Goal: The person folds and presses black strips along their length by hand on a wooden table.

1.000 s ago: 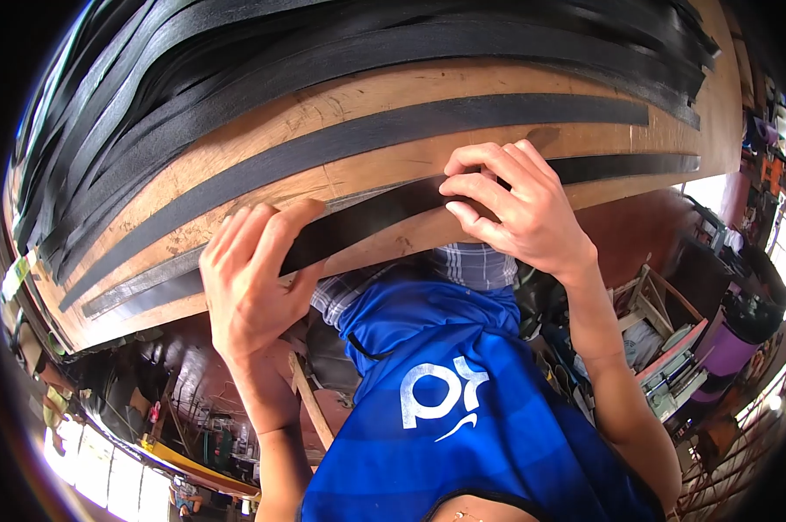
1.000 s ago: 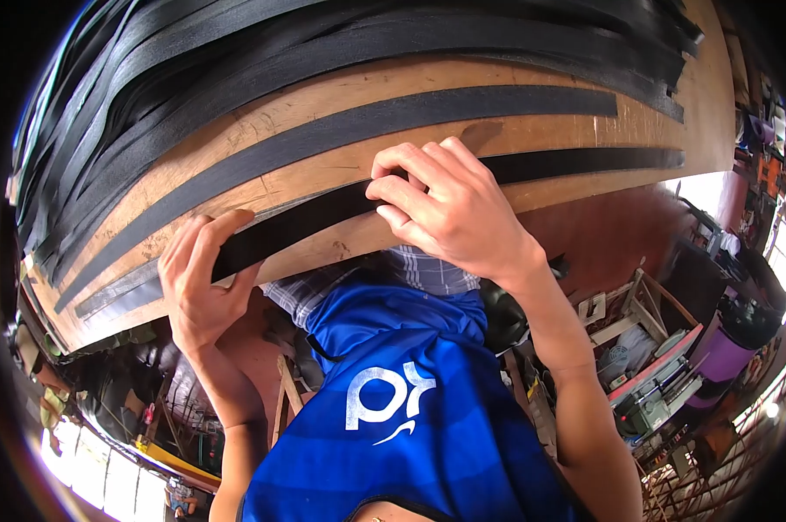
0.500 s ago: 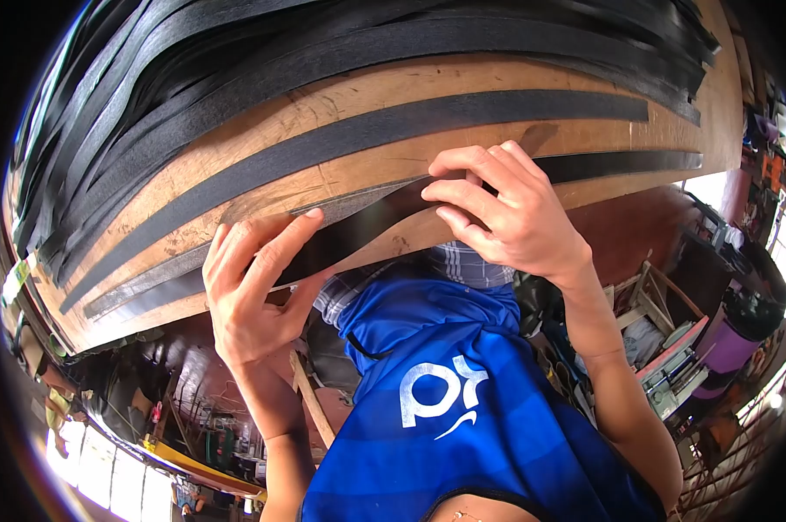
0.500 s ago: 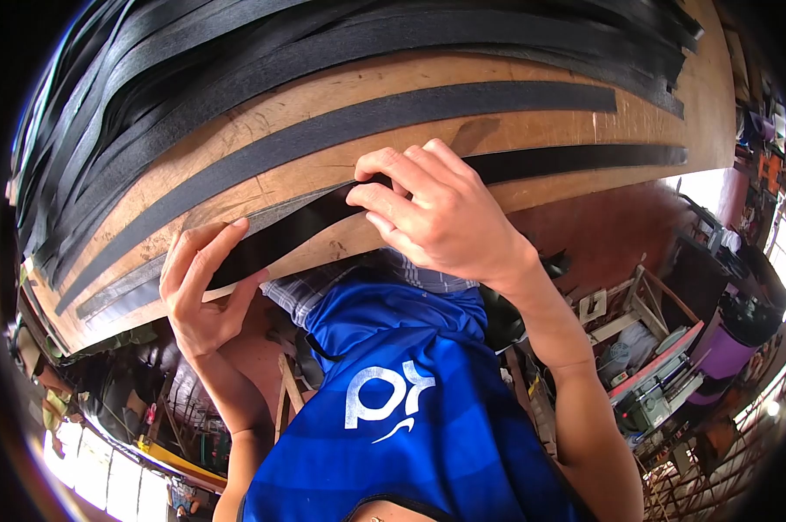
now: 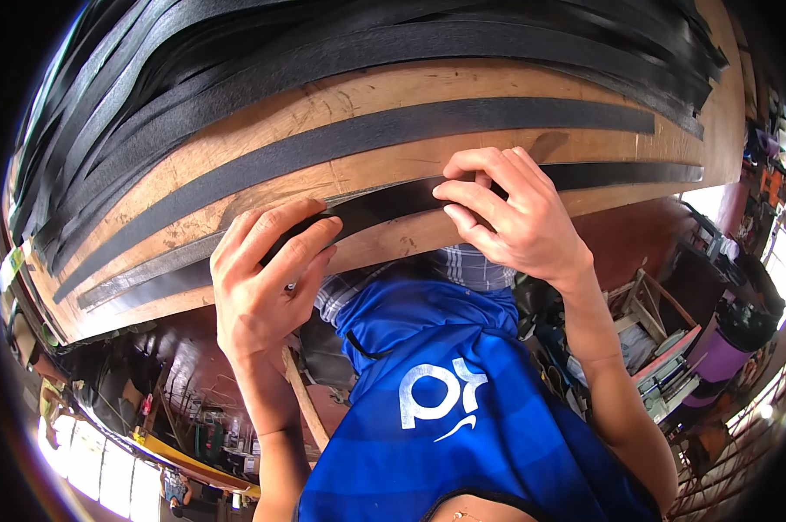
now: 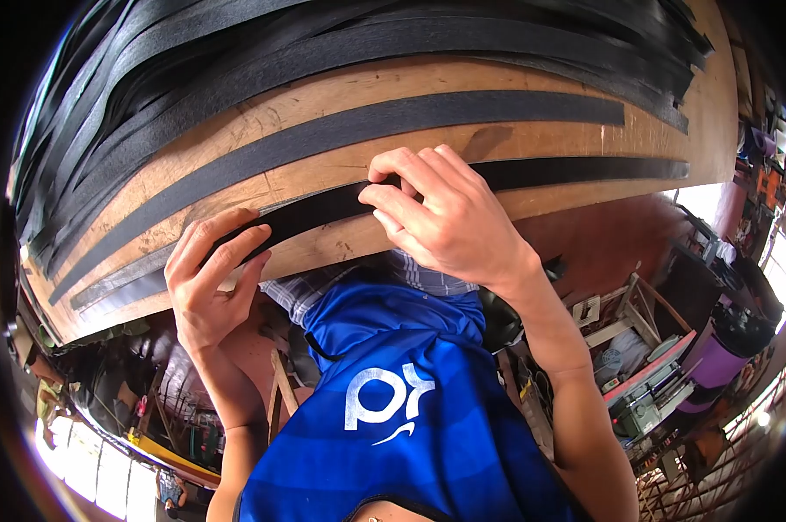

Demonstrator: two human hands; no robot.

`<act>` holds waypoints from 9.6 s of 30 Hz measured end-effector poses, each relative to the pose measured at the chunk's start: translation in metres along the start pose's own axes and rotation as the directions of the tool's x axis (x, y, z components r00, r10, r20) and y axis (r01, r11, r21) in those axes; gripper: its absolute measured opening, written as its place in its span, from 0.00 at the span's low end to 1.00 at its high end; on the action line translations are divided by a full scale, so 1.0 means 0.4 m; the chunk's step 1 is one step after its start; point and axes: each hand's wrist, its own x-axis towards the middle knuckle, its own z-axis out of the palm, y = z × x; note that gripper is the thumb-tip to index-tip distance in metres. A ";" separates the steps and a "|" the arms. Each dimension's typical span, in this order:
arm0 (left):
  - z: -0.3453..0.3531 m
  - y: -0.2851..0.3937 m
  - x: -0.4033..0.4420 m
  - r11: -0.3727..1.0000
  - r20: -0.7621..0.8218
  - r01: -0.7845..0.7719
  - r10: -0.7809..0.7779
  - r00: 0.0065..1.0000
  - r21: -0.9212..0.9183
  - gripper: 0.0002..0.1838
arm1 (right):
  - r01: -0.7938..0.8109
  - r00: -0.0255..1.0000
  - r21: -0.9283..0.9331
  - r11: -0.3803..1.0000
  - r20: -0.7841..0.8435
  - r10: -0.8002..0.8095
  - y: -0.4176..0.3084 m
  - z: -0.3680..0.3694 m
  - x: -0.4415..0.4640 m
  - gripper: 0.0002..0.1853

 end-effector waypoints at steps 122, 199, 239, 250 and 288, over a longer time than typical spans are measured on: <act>0.076 -0.010 0.005 0.960 -0.054 -0.137 0.155 0.986 0.245 0.15 | 0.067 0.988 -0.024 0.997 -0.138 -0.070 -0.061 0.168 0.058 0.23; -0.012 0.022 -0.002 0.998 0.042 -0.016 0.014 0.999 0.054 0.29 | -0.095 0.994 -0.233 0.968 -0.073 0.080 0.033 -0.032 -0.111 0.21; 0.016 0.023 0.006 0.999 0.044 0.032 -0.031 0.999 -0.002 0.26 | 0.010 1.000 -0.060 0.998 -0.001 -0.010 -0.013 0.003 -0.036 0.12; 0.016 0.022 0.005 0.999 0.060 0.033 -0.034 0.998 0.011 0.26 | 0.040 0.999 -0.053 0.998 0.009 -0.039 -0.030 0.032 -0.017 0.14; 0.034 0.024 0.005 0.998 0.104 0.046 -0.051 0.993 0.054 0.26 | 0.091 0.996 -0.022 0.996 0.011 -0.091 -0.071 0.116 0.030 0.11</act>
